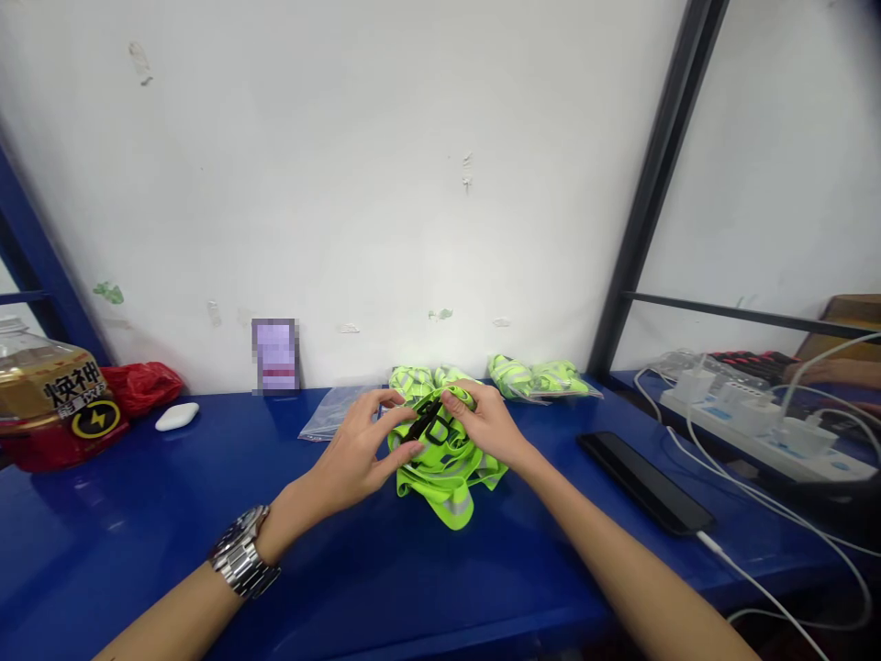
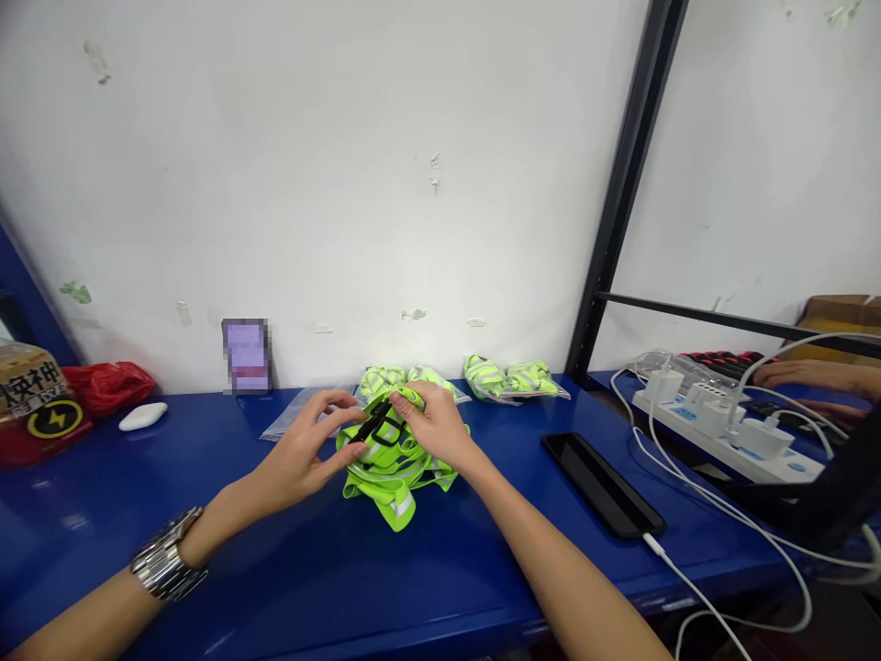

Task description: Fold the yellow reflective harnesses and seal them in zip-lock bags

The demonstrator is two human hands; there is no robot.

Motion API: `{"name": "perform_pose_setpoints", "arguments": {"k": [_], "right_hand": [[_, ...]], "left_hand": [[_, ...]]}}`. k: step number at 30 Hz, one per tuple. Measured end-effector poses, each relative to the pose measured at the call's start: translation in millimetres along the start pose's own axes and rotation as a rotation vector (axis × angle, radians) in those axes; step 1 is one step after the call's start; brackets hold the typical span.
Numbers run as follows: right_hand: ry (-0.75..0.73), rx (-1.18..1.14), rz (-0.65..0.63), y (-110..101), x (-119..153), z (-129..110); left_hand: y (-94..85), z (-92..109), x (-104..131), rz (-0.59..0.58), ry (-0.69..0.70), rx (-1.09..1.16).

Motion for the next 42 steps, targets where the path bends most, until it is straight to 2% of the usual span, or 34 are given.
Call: {"name": "perform_pose_setpoints", "arguments": {"k": [3,7,14,18,22,25,27,30,31,33,35,36,38,42], "right_hand": [[0.041,-0.136,0.088,-4,-1,-5],[0.017,-0.222,0.166,-10,-4,-8],[0.103,-0.323,0.326,-18,-9,8],[0.181,-0.381,0.345,-16,-8,13],[0.174,-0.269,0.345,-13,-3,7],[0.159,-0.004,0.352,-14,3,-1],[0.147,0.204,0.357,-16,6,-6],[-0.035,0.410,0.375,-19,8,-19],[-0.132,0.419,0.324,-17,8,-24],[-0.283,0.339,0.114,-7,8,-30],[-0.310,0.223,-0.116,5,10,-29],[-0.290,0.189,-0.176,9,10,-28],[-0.251,0.188,-0.164,12,9,-23],[-0.302,0.187,0.020,1,4,-20]], "left_hand": [[4.5,6,2,-0.027,0.024,-0.030],[7.0,8,1,-0.007,-0.007,0.010],[-2.4,3,-3,0.217,-0.077,0.047],[-13.6,3,-6,0.328,-0.235,0.041],[-18.2,-5,-11,0.343,-0.473,0.305],[-16.6,-17,-11,0.374,-0.625,0.526],[-14.3,-21,-10,0.366,-0.660,0.621],[-12.1,-18,-9,0.276,-0.658,0.619],[-12.5,-15,-9,0.250,-0.641,0.594],[-14.6,-6,-12,0.221,-0.582,0.538],[-17.0,3,-14,0.218,-0.511,0.487],[-17.7,5,-15,0.217,-0.478,0.466],[-18.8,8,-17,0.221,-0.417,0.437],[-21.2,7,-19,0.198,-0.264,0.332]]}}
Point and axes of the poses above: each hand's wrist, its own x-axis away from the middle knuckle, its own y-axis out of the palm, z = x × y, the point moved 4 cm from there along -x, towards the middle knuckle, and after that the axes turned 9 degrees about z, right-handed, at the moved point
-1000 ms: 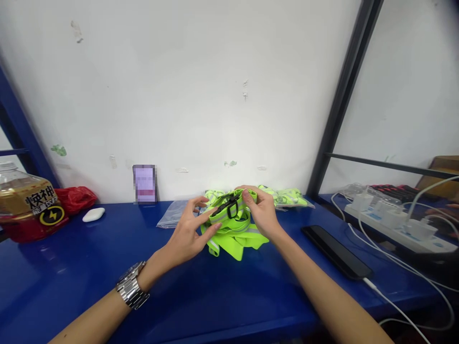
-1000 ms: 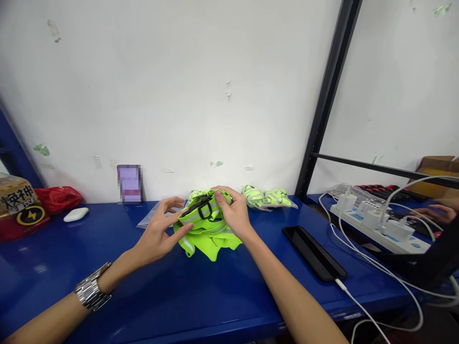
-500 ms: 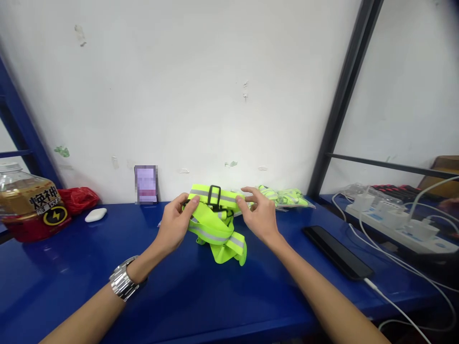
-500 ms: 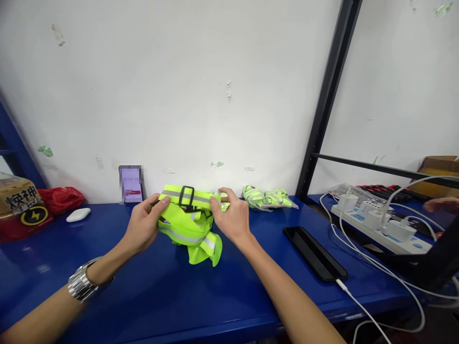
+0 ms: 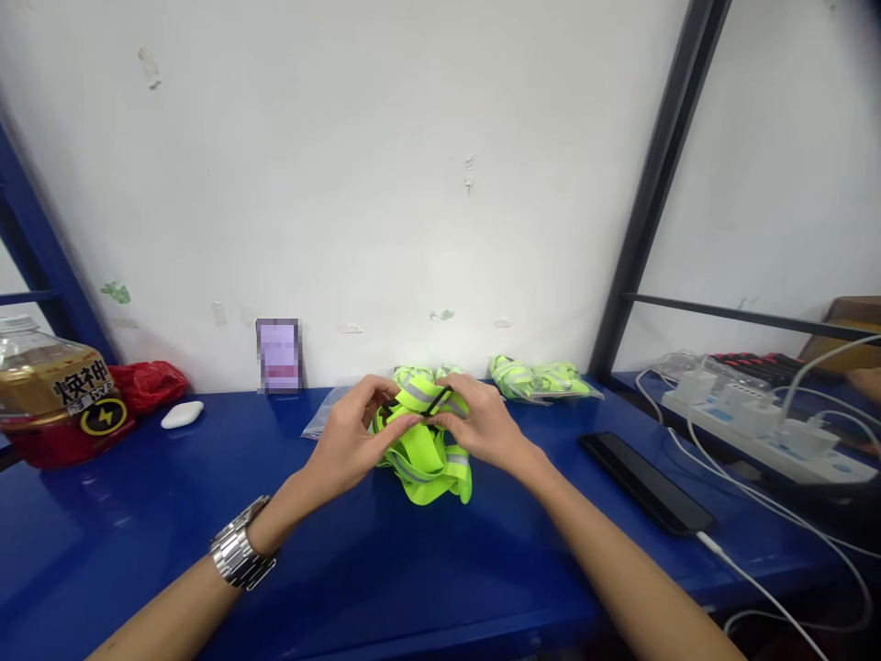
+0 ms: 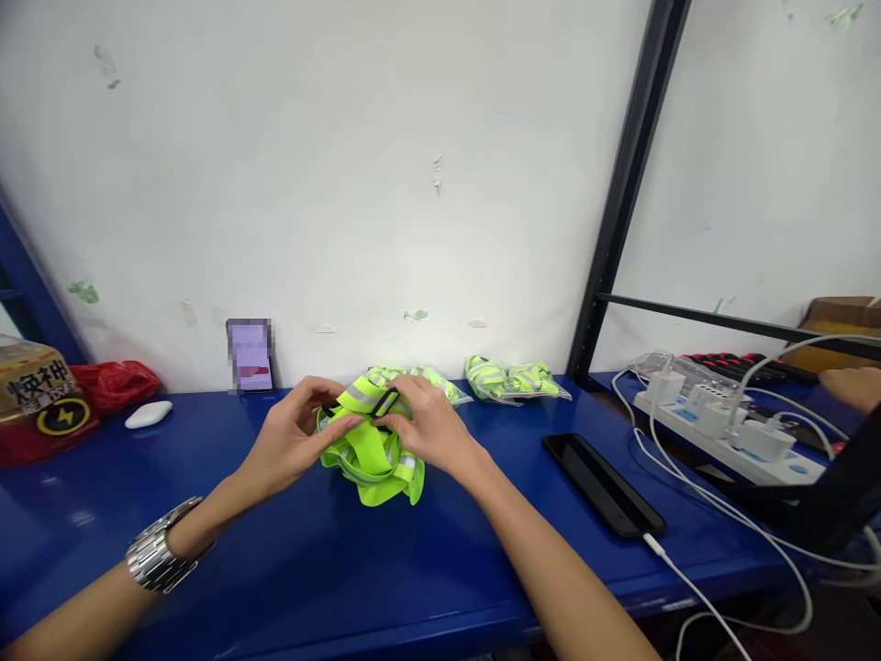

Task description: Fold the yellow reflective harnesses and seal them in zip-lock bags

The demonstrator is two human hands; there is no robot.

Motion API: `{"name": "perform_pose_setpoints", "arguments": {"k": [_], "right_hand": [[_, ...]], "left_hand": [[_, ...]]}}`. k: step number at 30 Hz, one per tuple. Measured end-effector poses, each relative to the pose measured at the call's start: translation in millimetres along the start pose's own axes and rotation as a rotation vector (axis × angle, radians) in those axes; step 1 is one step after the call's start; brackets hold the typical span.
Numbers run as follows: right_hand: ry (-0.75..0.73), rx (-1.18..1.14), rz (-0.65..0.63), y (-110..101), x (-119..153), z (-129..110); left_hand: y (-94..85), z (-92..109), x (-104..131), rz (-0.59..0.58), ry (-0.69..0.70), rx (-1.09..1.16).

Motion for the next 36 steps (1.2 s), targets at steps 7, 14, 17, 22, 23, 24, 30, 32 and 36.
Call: {"name": "perform_pose_setpoints", "arguments": {"k": [7,14,17,22,23,24,30,32,36], "right_hand": [[0.119,0.051,0.185,-35,-9,10],[0.319,-0.206,0.363,-63,-12,24],[0.387,-0.277,0.299,-57,-8,33],[0.599,-0.700,0.323,-40,-5,37],[0.619,-0.794,0.329,-39,-6,35],[0.632,-0.883,0.330,-38,-8,32],[0.634,-1.322,0.147,-32,-15,10],[0.640,-1.376,0.066,-27,-15,0],[0.630,-1.332,-0.007,-25,-12,-11]], "left_hand": [[-6.4,-2,-8,-0.102,0.225,-0.482],[-46.8,-24,-33,0.336,0.271,-0.905],[-52.0,-39,-37,0.182,0.118,-0.785],[-40.5,-39,-16,-0.449,-0.355,0.026],[-36.4,-32,-10,-0.620,-0.398,0.216],[-34.4,-28,-6,-0.722,-0.433,0.351],[-22.1,-30,-22,-0.406,-0.333,0.044],[-2.7,-19,-19,-0.517,-0.223,-0.007],[27.4,11,-11,-0.586,-0.049,0.074]]}}
Point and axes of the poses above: each hand's wrist, its own x-axis away from the middle knuckle, its own y-axis out of the palm, z = x × y, the point moved 4 cm from there along -x, towards the middle knuckle, and after that the axes turned 9 degrees about z, right-handed, at the moved point
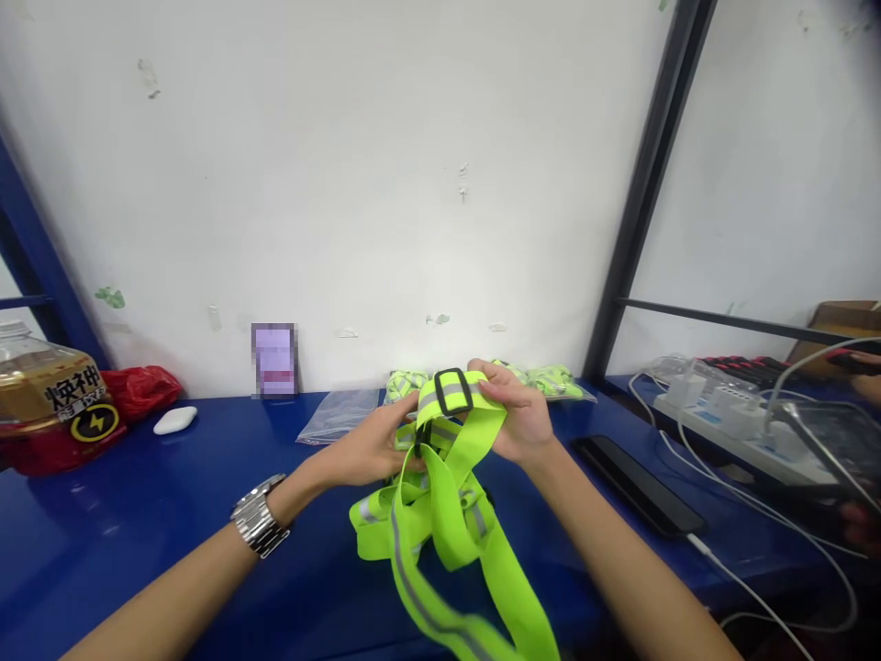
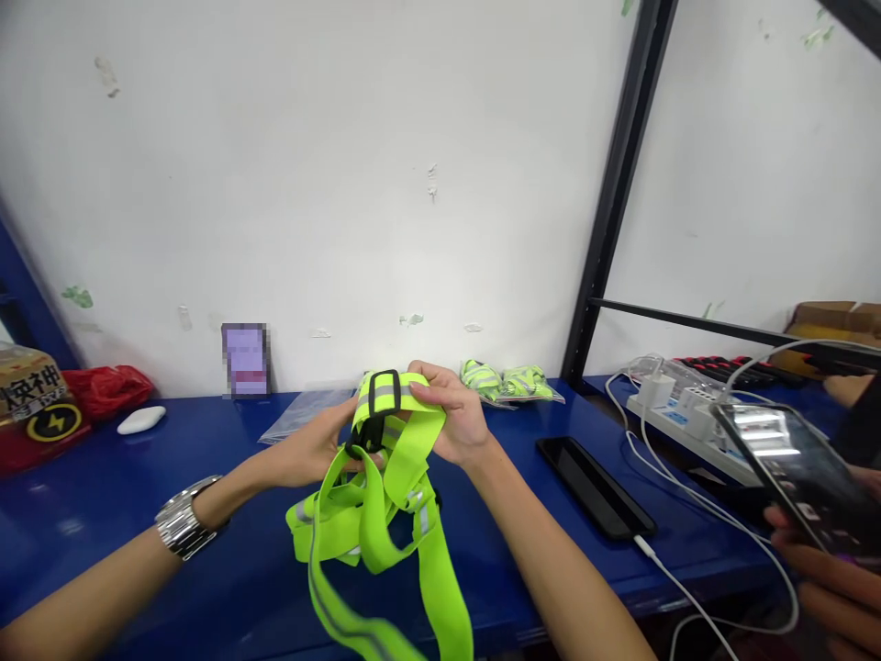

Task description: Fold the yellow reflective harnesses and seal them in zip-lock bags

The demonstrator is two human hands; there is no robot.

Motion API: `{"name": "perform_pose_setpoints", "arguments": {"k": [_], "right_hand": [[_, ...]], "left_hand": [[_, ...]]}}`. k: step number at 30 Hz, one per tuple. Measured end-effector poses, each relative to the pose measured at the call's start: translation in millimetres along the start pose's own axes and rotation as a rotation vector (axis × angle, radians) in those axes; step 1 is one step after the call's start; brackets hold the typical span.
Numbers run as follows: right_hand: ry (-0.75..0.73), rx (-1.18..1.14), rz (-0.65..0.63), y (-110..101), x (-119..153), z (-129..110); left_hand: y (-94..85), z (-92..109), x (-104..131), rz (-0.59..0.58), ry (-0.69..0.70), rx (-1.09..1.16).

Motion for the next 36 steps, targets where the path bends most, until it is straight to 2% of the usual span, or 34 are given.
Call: {"name": "perform_pose_setpoints", "arguments": {"k": [2,5,7,9,10,11,12,14,16,17,18,21,24,30,36], "right_hand": [[0.004,0.101,0.007,-4,2,-5],[-0.047,0.397,0.077,-24,-2,-17],[-0.164,0.756,0.245,-40,-7,-28],[-0.342,1.155,0.458,-49,-11,-37],[-0.431,1.303,0.516,-47,-12,-38],[-0.510,1.396,0.517,-42,-13,-37],[-0.572,1.442,0.454,-34,-14,-32],[-0.617,1.484,0.174,-14,-13,-16],[-0.562,1.572,-0.135,3,-7,7],[-0.507,1.630,-0.232,7,-4,18],[-0.453,1.680,-0.273,9,-2,28],[-0.359,1.794,-0.239,6,0,49],[-0.347,1.871,-0.183,-1,-5,58],[-0.331,1.848,-0.183,-13,-11,63],[-0.393,1.752,-0.180,-13,-8,63]], "left_hand": [[2.4,4,-3,0.074,0.057,-0.033],[-15.8,-8,-8,0.316,0.075,-0.277],[-35.2,-18,-10,0.522,0.069,-0.495],[-47.5,-23,-10,0.637,0.070,-0.669],[-49.0,-23,-11,0.643,0.072,-0.732],[-47.2,-23,-11,0.621,0.076,-0.778],[-42.3,-22,-11,0.577,0.079,-0.810],[-27.0,-20,-9,0.465,0.088,-0.850],[-9.7,-21,-6,0.360,0.095,-0.848],[-2.6,-23,-4,0.322,0.095,-0.829],[2.9,-26,-2,0.298,0.097,-0.802],[9.9,-35,3,0.282,0.125,-0.722],[8.6,-40,7,0.285,0.177,-0.708],[6.0,-46,16,0.230,0.218,-0.722],[3.2,-51,17,0.260,0.177,-0.735]]}}
Point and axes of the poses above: each hand's wrist, its own x-axis away from the middle knuckle, its own y-axis out of the palm, z = x × y, the point moved 4 cm from there along -x, towards the middle knuckle, and after that the axes turned 9 degrees about z, right-handed, at the moved point
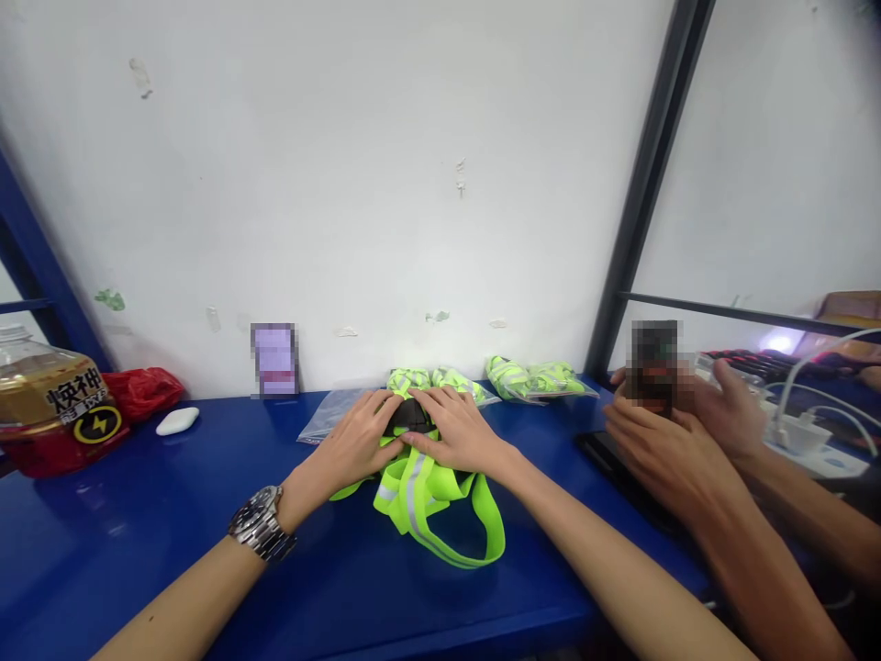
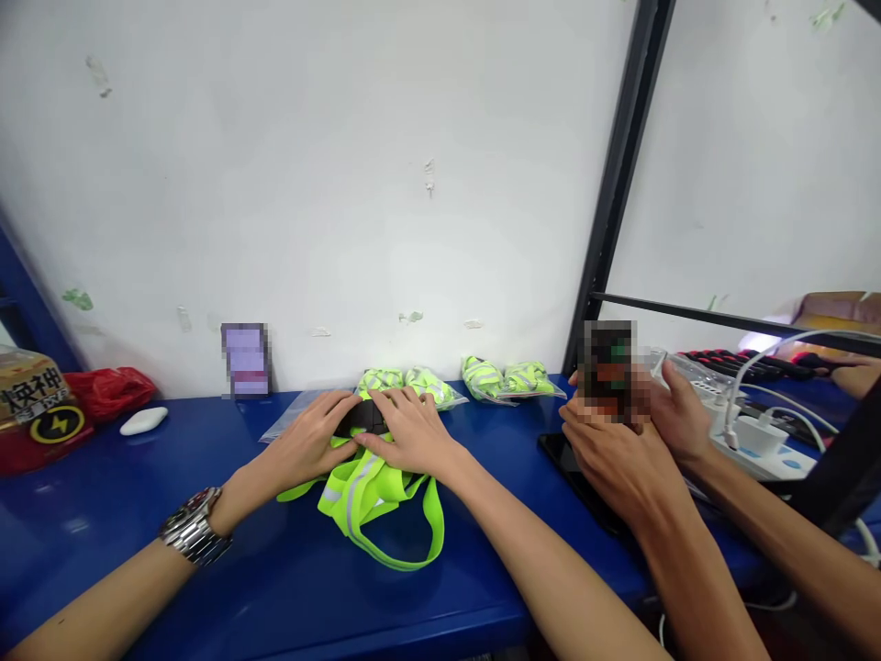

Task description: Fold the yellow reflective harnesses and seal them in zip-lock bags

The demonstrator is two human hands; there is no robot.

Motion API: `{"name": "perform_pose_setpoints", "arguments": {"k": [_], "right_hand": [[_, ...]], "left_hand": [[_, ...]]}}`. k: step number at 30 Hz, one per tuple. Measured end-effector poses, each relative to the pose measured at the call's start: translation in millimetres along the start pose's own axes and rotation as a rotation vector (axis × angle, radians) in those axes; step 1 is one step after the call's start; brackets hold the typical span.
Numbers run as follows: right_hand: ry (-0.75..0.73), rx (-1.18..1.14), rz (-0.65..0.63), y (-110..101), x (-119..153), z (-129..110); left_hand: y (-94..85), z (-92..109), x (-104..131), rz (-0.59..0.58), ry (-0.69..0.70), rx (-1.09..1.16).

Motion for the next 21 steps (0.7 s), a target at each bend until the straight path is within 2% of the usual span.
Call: {"name": "perform_pose_setpoints", "arguments": {"k": [7,21], "right_hand": [[-0.016,0.006,-0.085,5.2,1.3,3.8],[-0.016,0.160,0.001,9.5,-1.8,-3.3]], "left_hand": [[-2.2,8.2,-3.6,-0.040,0.063,-0.091],[-0.8,9.2,-6.0,-0.068,0.152,-0.144]]}}
Point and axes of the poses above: each hand's wrist, its own x-axis away from the middle knuckle, its own y-axis out of the palm, z = x × y, the point moved 4 cm from there along -x, towards the middle knuckle, and after that the axes turned 9 degrees about z, right-handed, at the moved point
